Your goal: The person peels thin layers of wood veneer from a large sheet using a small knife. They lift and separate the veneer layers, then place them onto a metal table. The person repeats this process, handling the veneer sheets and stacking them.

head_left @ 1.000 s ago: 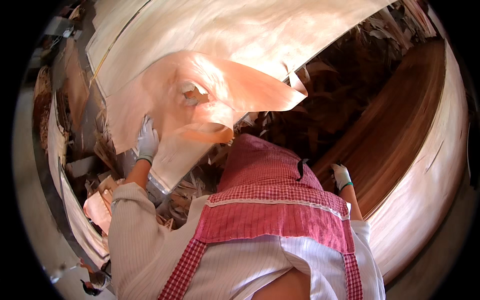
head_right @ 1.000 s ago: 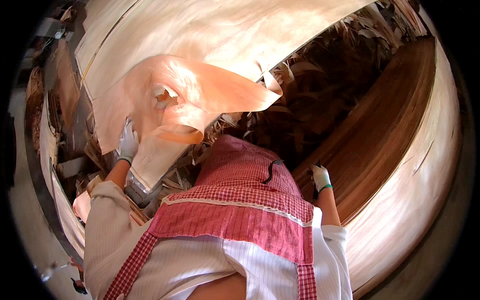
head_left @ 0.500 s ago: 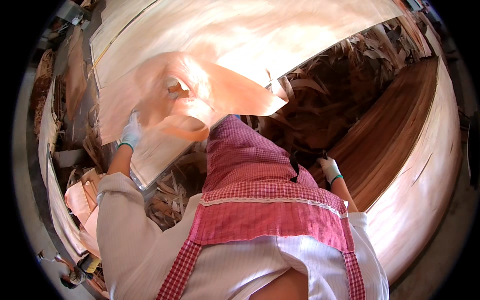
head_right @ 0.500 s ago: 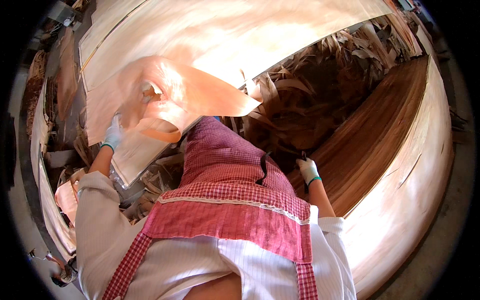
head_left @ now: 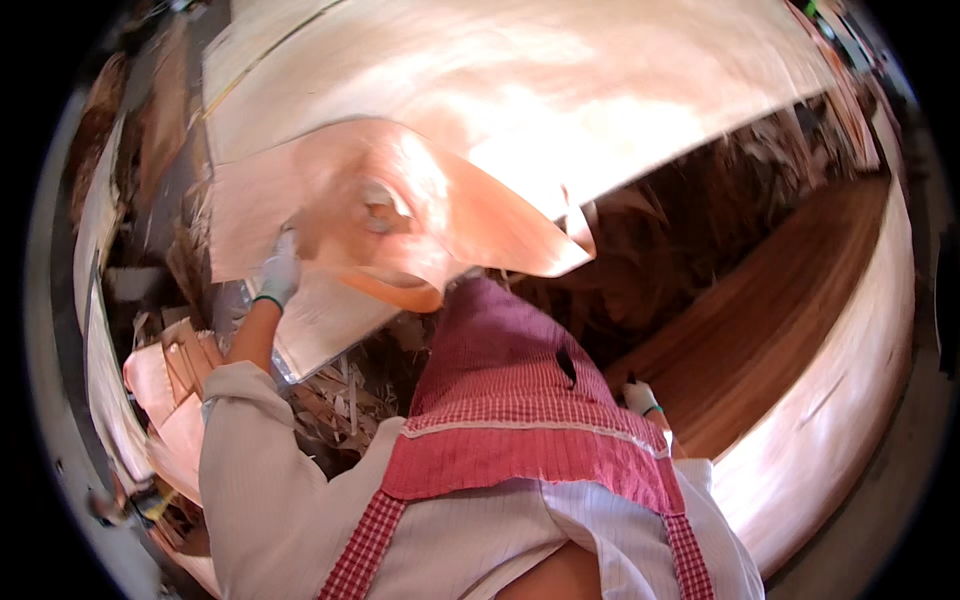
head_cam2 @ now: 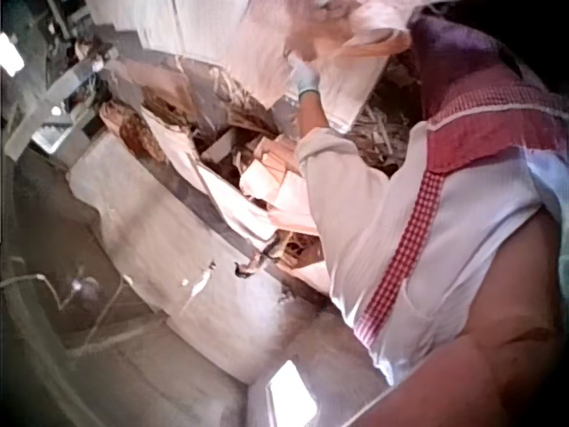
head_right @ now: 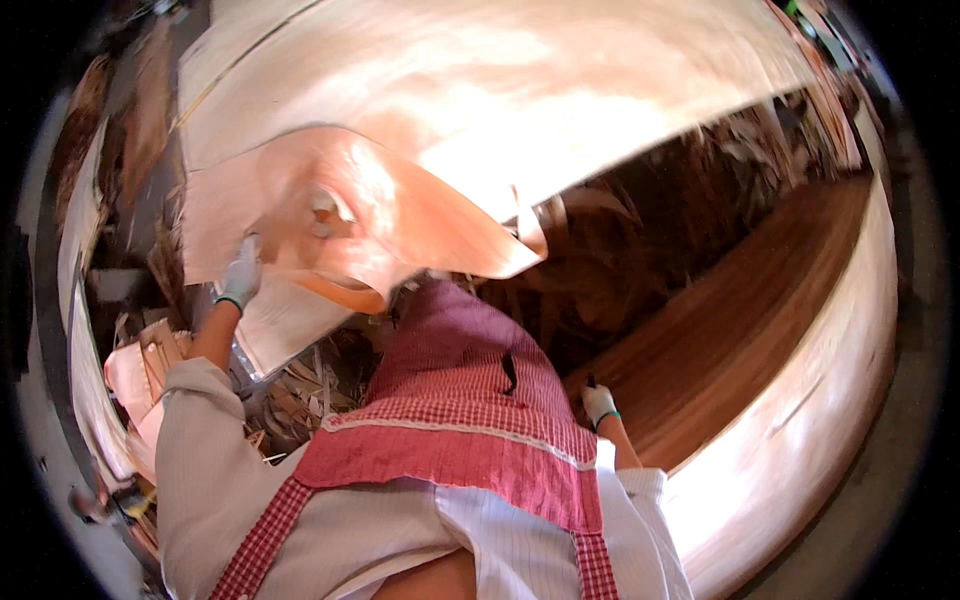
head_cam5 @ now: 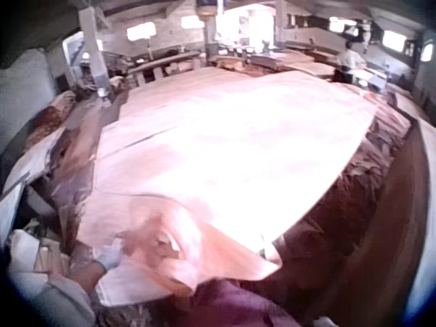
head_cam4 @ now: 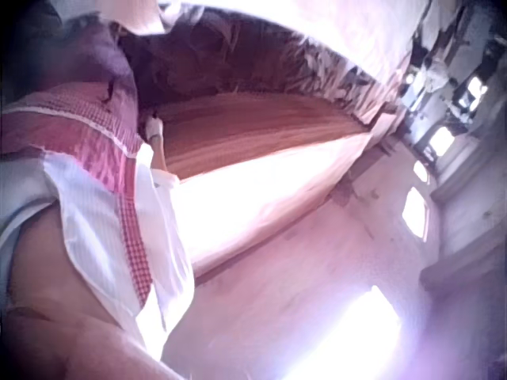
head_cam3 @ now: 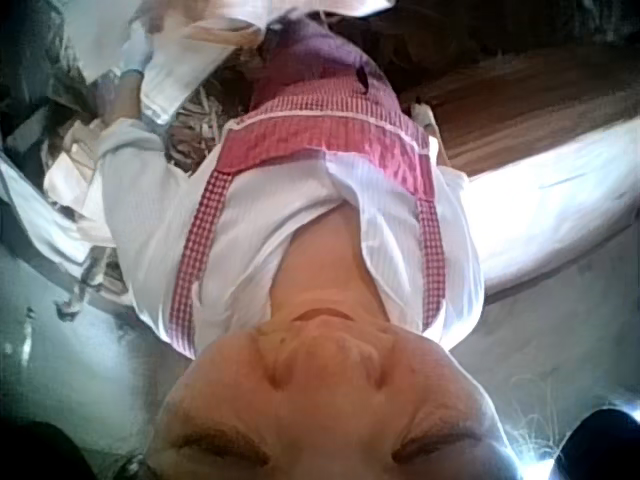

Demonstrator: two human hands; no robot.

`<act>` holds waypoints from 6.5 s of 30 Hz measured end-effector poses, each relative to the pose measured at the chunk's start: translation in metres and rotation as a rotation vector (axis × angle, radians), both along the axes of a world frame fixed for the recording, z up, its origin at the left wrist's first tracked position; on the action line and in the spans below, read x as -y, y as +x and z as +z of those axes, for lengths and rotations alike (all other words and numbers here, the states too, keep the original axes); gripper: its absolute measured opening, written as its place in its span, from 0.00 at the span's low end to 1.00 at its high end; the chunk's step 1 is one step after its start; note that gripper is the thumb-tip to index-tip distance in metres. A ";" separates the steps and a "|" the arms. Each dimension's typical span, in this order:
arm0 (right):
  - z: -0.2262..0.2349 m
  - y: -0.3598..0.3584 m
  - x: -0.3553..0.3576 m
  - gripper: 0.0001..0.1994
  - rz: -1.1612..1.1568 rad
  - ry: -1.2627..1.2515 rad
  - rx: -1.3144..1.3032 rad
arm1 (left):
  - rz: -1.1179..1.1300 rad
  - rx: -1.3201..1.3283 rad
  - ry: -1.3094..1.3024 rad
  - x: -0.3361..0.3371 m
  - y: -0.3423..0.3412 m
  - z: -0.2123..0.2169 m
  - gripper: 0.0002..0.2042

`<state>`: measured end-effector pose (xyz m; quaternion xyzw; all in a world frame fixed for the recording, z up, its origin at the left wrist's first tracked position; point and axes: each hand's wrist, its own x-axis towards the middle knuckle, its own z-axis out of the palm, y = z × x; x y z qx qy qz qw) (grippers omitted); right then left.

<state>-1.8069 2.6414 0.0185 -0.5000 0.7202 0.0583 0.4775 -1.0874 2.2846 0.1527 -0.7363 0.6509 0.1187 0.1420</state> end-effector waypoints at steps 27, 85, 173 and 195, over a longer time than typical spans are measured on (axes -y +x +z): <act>0.168 0.200 0.290 0.26 -0.225 -0.913 0.060 | -0.091 -0.264 -0.318 -0.013 -0.012 0.001 0.19; 0.536 -0.511 0.781 0.10 0.276 -1.411 -0.571 | -0.400 -1.257 0.424 0.275 -0.636 0.179 0.43; 0.134 -0.313 1.214 0.15 0.733 -0.756 0.109 | 0.353 -0.103 -0.665 0.686 -0.756 0.001 0.28; 0.156 0.130 0.994 0.11 1.197 -0.705 0.138 | 0.756 -0.069 -0.955 0.555 -0.541 -0.020 0.21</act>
